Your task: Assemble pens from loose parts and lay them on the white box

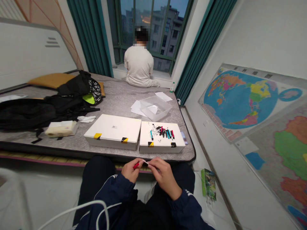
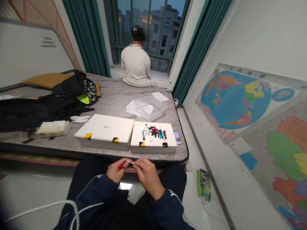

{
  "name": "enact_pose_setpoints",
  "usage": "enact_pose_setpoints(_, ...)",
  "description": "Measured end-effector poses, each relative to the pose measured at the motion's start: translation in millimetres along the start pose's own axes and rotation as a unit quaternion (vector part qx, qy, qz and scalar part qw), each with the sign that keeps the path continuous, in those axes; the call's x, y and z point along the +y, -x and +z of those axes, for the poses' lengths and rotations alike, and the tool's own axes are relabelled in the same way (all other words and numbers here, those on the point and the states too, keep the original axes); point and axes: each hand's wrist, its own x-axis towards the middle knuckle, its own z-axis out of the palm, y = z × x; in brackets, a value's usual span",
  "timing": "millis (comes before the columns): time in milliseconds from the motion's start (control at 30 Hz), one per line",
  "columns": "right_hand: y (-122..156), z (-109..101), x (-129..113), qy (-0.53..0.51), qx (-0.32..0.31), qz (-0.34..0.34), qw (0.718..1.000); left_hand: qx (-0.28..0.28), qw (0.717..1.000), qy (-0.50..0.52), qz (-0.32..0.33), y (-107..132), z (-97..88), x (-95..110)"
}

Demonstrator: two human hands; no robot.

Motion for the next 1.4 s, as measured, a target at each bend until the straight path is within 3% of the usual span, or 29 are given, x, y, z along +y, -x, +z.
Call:
enact_pose_setpoints(133,1.6,0.5,1.3,0.077,-0.051,-0.014,0.996,-0.003,1.000,-0.009,-0.005,0.0,2.4,0.3)
enact_pose_setpoints(367,1.4,1.8,-2.5,0.154,-0.080,-0.010,0.985,0.016,0.998,-0.059,0.032,3.9,1.0,9.1)
enact_pose_setpoints(633,3.6,-9.8,3.2,0.104,-0.007,0.001,0.995,0.004,0.999,-0.050,0.017,4.1,-1.4,11.1)
enact_pose_setpoints(867,7.9,-4.5,5.8,0.137,-0.032,-0.010,0.990,-0.050,0.995,-0.038,0.076,3.5,-0.4,12.5)
enact_pose_setpoints(1167,4.6,-16.2,2.1,0.130,-0.007,-0.020,0.991,-0.014,1.000,-0.004,0.026,2.8,3.4,7.1)
enact_pose_setpoints(1400,2.4,-12.5,0.7,0.168,-0.034,-0.037,0.984,-0.029,0.996,-0.039,0.080,1.2,3.3,-0.9)
